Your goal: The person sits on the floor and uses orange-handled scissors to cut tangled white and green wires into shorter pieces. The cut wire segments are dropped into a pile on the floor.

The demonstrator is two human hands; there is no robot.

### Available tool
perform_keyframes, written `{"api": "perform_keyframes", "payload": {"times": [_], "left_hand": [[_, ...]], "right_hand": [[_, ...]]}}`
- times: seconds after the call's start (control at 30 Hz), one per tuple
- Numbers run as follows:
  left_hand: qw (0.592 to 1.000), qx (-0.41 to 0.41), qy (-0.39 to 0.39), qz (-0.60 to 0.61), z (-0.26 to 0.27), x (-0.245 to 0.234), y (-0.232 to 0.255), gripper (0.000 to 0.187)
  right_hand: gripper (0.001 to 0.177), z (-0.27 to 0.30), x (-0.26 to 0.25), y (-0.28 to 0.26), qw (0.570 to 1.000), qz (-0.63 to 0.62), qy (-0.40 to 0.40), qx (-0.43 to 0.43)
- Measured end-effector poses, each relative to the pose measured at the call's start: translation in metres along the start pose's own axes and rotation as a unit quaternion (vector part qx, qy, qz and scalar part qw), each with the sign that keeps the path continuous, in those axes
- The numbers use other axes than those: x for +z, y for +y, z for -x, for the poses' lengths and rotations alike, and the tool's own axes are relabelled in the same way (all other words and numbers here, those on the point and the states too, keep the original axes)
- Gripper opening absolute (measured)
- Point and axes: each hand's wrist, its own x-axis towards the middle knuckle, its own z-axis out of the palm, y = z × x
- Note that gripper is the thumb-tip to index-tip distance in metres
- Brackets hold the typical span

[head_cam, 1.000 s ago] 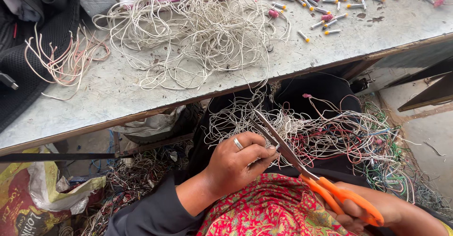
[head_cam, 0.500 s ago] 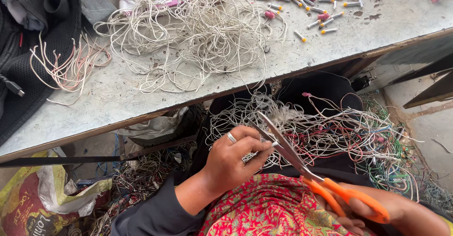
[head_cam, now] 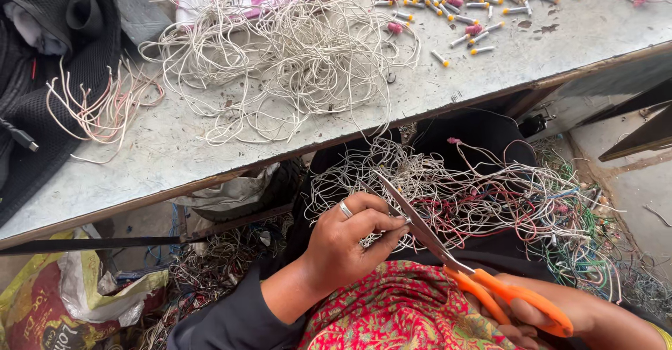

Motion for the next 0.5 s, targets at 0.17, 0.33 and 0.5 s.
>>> {"api": "perform_keyframes", "payload": {"times": [0.17,0.33,0.5], "left_hand": [[1.000,0.006,0.010,0.026,0.001,0.002,0.003,0.016],[1.000,0.001,-0.003,0.011,0.000,0.002,0.005,0.015],[1.000,-0.020,-0.008,0.019,0.002,0.003,0.000,0.013]], "right_hand": [[0.128,0.008,0.009,-0.006,0.996,-0.001,0.073,0.047],[0.104,0.005,0.011,-0.007,0.990,-0.056,0.108,0.070],[0.045,-0.005,-0.006,0.010,0.989,0.041,0.120,0.075]]}}
